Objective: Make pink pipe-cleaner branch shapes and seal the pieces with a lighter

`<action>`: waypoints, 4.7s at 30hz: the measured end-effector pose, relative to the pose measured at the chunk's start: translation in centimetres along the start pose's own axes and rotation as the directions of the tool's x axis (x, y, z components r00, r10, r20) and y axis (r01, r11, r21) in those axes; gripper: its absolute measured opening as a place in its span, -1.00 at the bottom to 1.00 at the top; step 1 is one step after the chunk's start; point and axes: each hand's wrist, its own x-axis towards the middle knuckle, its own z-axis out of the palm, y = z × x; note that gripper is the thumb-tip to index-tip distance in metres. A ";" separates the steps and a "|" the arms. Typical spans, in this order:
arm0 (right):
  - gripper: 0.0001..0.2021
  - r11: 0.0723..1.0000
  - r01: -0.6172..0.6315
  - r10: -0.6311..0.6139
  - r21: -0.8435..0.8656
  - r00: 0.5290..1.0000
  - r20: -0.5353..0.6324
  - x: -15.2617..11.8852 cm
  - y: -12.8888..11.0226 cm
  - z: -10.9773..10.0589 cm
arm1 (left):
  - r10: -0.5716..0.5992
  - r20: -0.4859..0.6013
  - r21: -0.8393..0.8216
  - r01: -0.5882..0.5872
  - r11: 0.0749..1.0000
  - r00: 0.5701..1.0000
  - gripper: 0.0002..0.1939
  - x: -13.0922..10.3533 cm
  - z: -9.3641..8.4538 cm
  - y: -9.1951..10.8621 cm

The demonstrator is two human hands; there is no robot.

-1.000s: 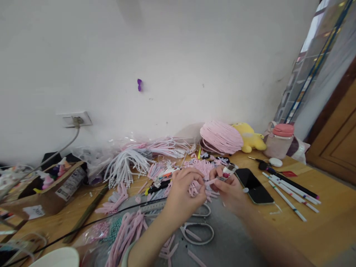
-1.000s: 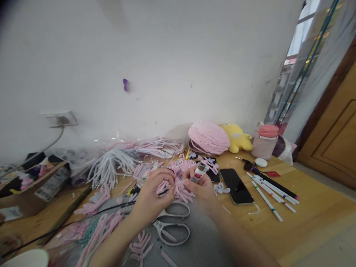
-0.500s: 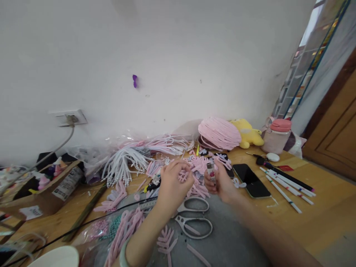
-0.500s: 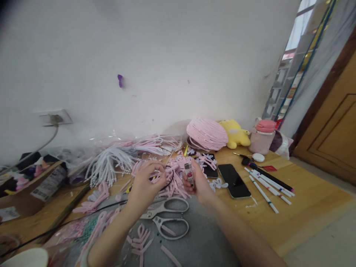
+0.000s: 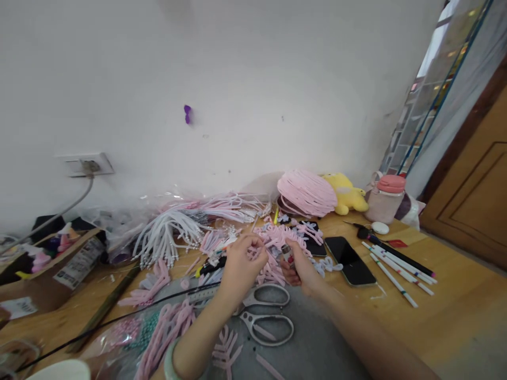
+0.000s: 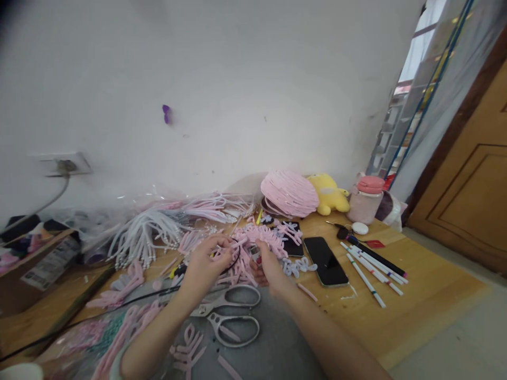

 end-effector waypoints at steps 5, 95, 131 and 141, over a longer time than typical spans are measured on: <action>-0.46 1.000 0.004 -0.004 -0.010 1.000 -0.018 0.5 0.3 -0.4 | 0.002 0.009 0.000 -0.002 1.000 1.000 -0.93 0.0 -0.4 0.5; -0.62 0.865 0.455 -0.464 0.211 0.886 -0.008 -0.9 0.3 0.9 | -0.424 0.660 -0.650 0.755 0.090 0.620 -0.85 -0.5 -0.4 1.3; -0.69 0.893 0.447 -0.445 0.061 0.895 -0.037 -1.2 0.0 1.1 | -0.334 0.373 -0.519 0.493 0.698 0.866 -0.81 -0.5 0.6 1.3; -0.70 0.907 0.420 -0.421 0.033 0.896 0.143 -1.4 0.2 0.9 | -0.294 0.482 -0.588 0.553 0.590 0.825 -0.85 -0.5 0.1 0.8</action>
